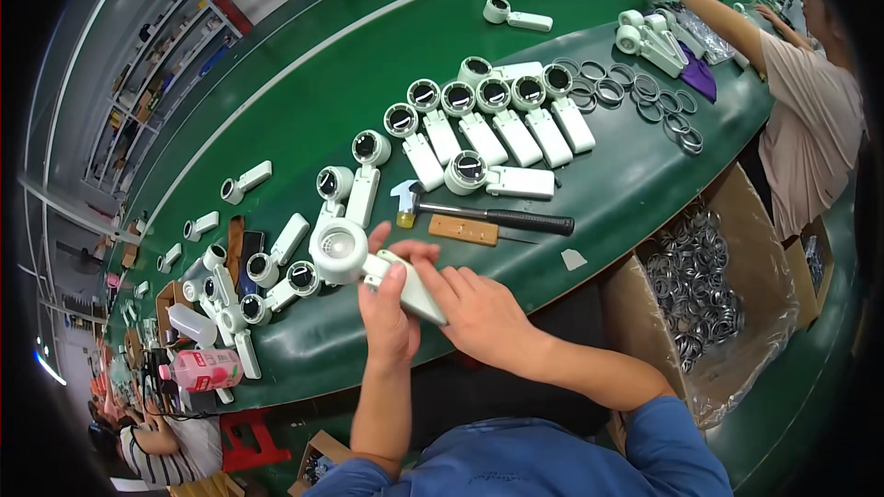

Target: The person assembles portable fans by attaching metal rings to the fan heads, pushing parts into place using a pointed hand tool, tapping components with a mallet, and placing the assembled fans on the table.

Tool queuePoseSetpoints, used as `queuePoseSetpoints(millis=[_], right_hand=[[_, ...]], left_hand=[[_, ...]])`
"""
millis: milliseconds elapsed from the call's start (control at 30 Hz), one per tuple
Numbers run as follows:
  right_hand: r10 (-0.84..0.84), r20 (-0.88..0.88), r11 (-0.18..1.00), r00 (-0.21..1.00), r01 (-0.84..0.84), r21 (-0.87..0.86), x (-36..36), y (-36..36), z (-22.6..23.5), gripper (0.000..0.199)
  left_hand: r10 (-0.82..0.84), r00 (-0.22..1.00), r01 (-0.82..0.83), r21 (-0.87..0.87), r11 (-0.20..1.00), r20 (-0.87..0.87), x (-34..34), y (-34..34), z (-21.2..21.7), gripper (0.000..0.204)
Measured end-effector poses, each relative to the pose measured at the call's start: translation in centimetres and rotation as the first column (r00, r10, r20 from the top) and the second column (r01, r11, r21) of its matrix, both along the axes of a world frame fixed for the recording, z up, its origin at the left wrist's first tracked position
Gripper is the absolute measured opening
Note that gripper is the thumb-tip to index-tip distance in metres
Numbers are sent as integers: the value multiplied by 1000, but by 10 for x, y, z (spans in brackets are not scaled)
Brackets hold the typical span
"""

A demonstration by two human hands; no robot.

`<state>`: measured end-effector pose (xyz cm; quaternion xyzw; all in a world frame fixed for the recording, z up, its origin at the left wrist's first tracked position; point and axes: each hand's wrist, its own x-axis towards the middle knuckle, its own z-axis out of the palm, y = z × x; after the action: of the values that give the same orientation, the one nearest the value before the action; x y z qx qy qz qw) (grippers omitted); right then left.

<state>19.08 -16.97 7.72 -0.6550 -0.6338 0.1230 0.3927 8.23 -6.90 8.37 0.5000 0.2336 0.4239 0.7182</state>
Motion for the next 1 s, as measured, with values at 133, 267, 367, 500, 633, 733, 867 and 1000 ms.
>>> queuePoseSetpoints(millis=[133,267,367,500,633,733,867,1000], right_hand=[[-105,18,991,994,103,89,23,-13,-7,63],[-303,281,952,910,281,119,42,18,-42,57],[-268,399,952,877,303,-28,37,22,-53,56],[-56,313,977,948,116,-176,31,28,-45,53],[-173,-181,949,968,213,231,29,8,9,45],[-49,-546,880,836,294,372,10,-35,41,53],[326,-664,844,673,109,525,-2,-47,43,65],[423,-614,815,666,17,579,-10,-42,44,67]], left_hand=[[109,994,-109,-8,994,3,-36,-5,-16,72],[-2,992,17,-122,992,128,-49,-11,-7,74],[-1,999,3,-43,999,55,-50,-18,-5,77],[-124,992,125,32,992,-26,-57,-23,8,80],[-40,998,44,77,996,-50,-68,-15,12,79],[13,984,3,93,996,-178,-64,-12,10,19],[-88,985,96,46,994,-147,-55,-13,18,11],[-166,972,165,-21,986,-165,-54,-18,23,69]])
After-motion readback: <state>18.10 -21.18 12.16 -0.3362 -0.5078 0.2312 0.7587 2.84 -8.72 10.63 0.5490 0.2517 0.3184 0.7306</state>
